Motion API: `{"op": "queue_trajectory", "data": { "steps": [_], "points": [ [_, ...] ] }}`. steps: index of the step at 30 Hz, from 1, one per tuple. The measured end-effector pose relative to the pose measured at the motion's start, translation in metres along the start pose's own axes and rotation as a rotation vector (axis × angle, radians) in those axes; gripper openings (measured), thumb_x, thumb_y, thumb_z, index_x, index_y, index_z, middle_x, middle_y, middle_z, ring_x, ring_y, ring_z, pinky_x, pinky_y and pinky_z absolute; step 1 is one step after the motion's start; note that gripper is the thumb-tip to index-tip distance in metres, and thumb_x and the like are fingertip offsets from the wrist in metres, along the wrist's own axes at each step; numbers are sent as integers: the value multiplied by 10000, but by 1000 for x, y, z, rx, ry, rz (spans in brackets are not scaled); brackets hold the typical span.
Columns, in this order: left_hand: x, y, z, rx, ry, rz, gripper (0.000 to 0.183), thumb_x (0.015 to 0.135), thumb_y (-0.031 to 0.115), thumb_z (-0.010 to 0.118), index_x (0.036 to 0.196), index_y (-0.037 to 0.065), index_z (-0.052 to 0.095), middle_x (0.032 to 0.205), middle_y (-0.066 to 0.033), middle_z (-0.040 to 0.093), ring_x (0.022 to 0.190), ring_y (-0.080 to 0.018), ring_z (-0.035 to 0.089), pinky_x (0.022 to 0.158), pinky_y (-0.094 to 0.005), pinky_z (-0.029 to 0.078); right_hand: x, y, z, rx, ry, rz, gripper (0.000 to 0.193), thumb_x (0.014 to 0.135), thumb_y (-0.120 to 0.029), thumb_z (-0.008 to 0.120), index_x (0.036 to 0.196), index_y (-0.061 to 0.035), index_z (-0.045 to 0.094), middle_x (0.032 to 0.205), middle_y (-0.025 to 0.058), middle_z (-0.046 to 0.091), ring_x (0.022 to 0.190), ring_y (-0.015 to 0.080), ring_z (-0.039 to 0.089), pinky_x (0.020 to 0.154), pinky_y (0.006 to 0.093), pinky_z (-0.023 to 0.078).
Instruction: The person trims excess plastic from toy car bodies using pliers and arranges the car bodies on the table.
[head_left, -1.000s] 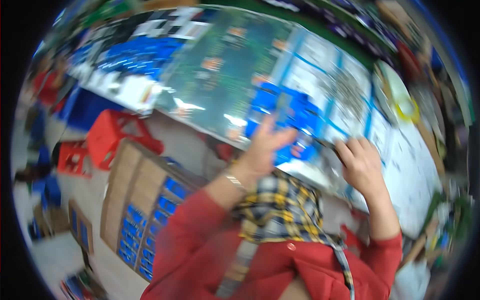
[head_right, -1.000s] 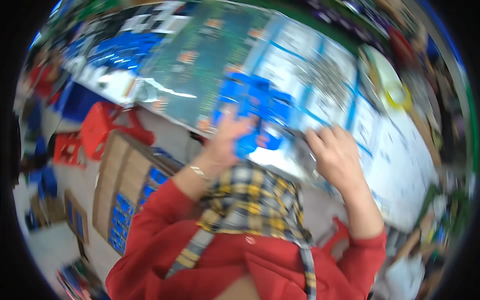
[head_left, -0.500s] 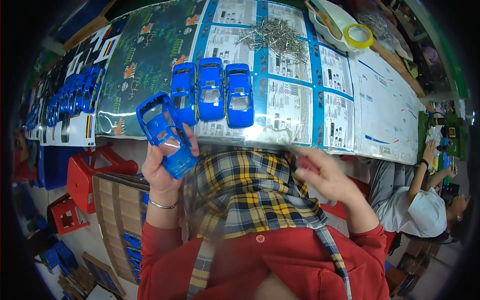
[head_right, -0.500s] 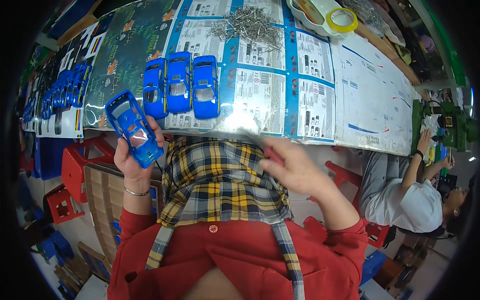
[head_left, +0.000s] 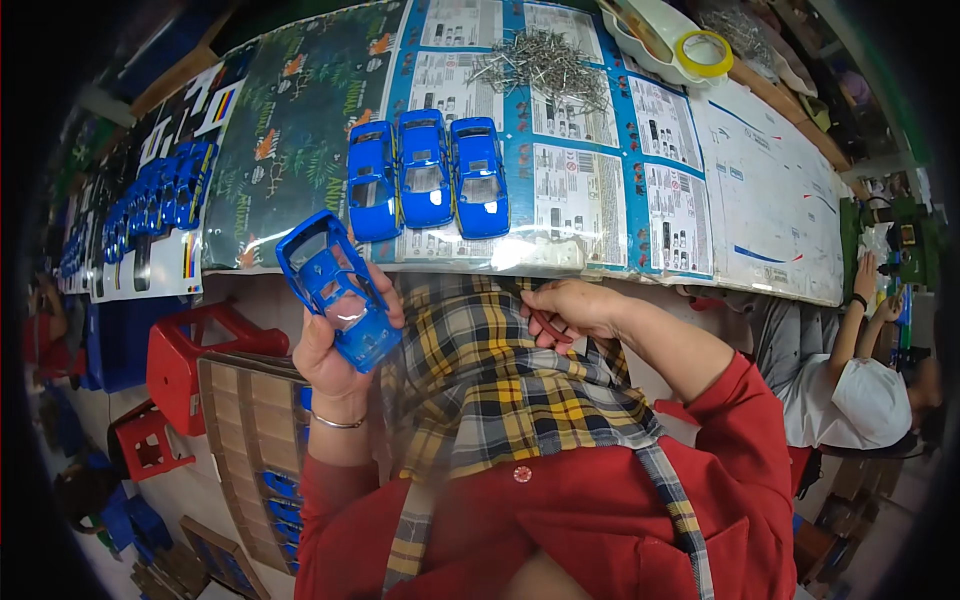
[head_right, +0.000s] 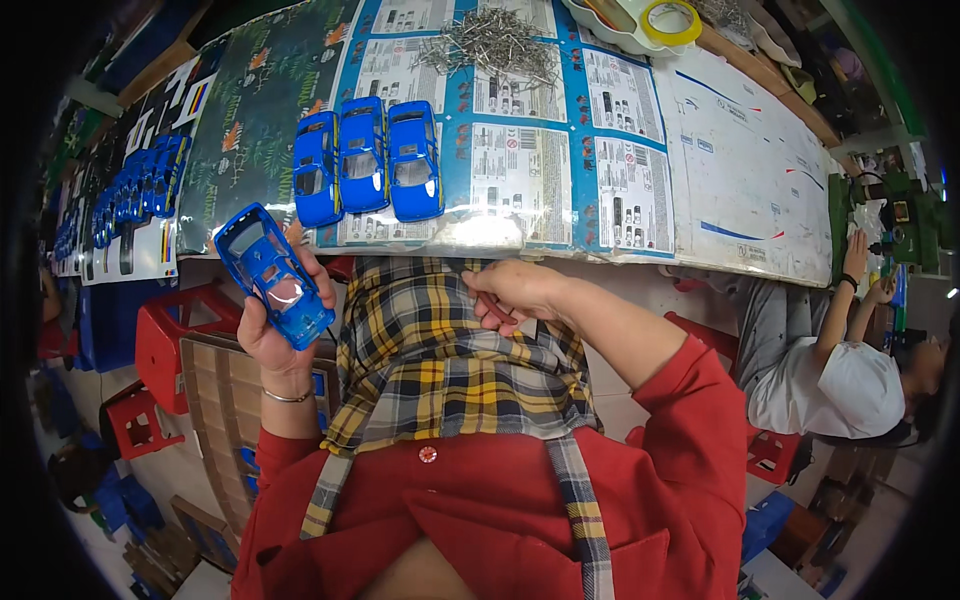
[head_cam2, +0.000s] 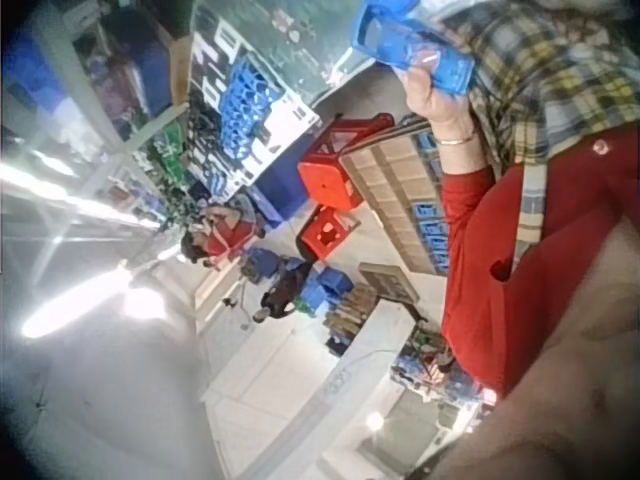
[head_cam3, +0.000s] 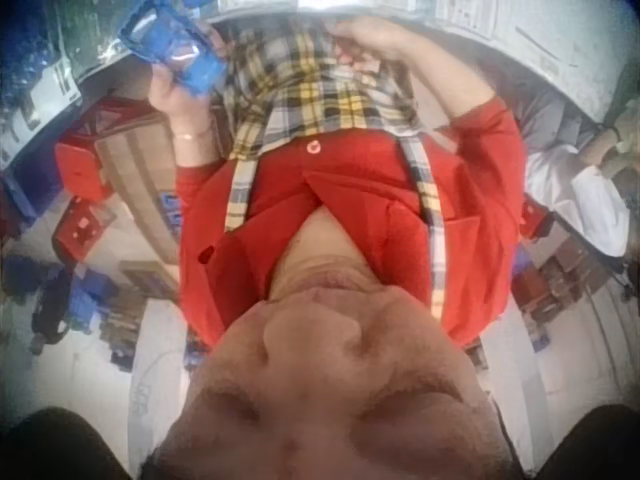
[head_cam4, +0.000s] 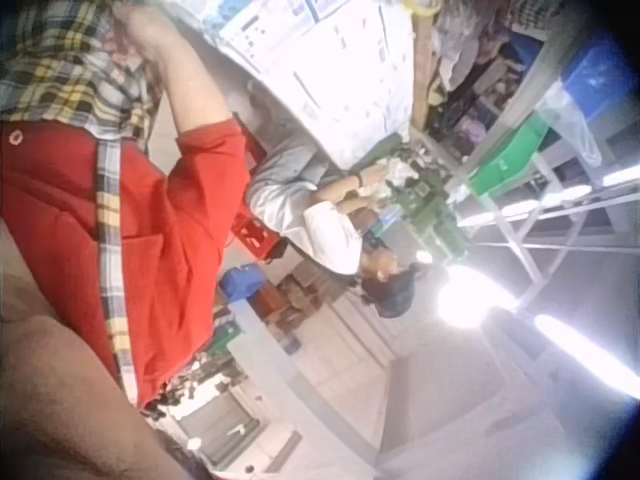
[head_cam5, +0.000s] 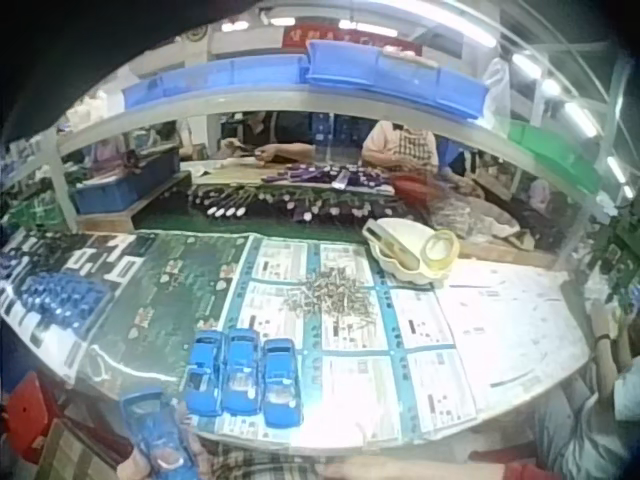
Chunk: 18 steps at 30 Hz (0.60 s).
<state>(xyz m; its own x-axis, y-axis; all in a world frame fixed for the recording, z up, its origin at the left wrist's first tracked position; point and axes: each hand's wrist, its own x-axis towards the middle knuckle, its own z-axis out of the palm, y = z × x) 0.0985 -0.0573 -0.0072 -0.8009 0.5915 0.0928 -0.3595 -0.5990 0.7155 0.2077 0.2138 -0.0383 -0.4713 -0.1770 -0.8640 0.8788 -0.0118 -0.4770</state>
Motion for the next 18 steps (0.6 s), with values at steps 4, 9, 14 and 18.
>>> {"op": "queue_trajectory", "data": {
  "steps": [4, 9, 14, 18],
  "points": [
    [-5, -3, -7, -16, 3, 5, 753, 817, 475, 668, 1331, -8, 404, 1090, -193, 585, 831, -266, 618, 674, -354, 514, 9, -4, 0, -22, 4, 85, 441, 1005, -448, 414, 1065, -29, 540, 862, 95, 615, 754, 184, 641, 583, 324, 553],
    [-6, -1, -9, -37, -21, -2, 732, 823, 460, 664, 1329, -3, 409, 1106, -194, 576, 827, -255, 607, 666, -340, 499, 16, -9, 4, -51, 24, 111, 482, 994, -502, 399, 992, -44, 551, 868, 111, 617, 760, 210, 646, 599, 349, 552],
    [-10, -1, -15, -58, -20, 3, 722, 823, 454, 666, 1325, 0, 414, 1120, -192, 571, 850, -254, 601, 677, -331, 491, 22, -10, 8, -14, 91, 131, 486, 981, -509, 418, 922, -46, 554, 826, 104, 597, 701, 203, 633, 587, 354, 537],
    [-14, -1, -15, -60, -17, 0, 723, 821, 446, 670, 1328, -1, 412, 1122, -196, 571, 857, -261, 608, 677, -336, 493, 25, -4, 6, -11, 56, 87, 474, 983, -484, 429, 864, -46, 565, 773, 92, 587, 673, 195, 619, 557, 351, 515]
  ]
}}
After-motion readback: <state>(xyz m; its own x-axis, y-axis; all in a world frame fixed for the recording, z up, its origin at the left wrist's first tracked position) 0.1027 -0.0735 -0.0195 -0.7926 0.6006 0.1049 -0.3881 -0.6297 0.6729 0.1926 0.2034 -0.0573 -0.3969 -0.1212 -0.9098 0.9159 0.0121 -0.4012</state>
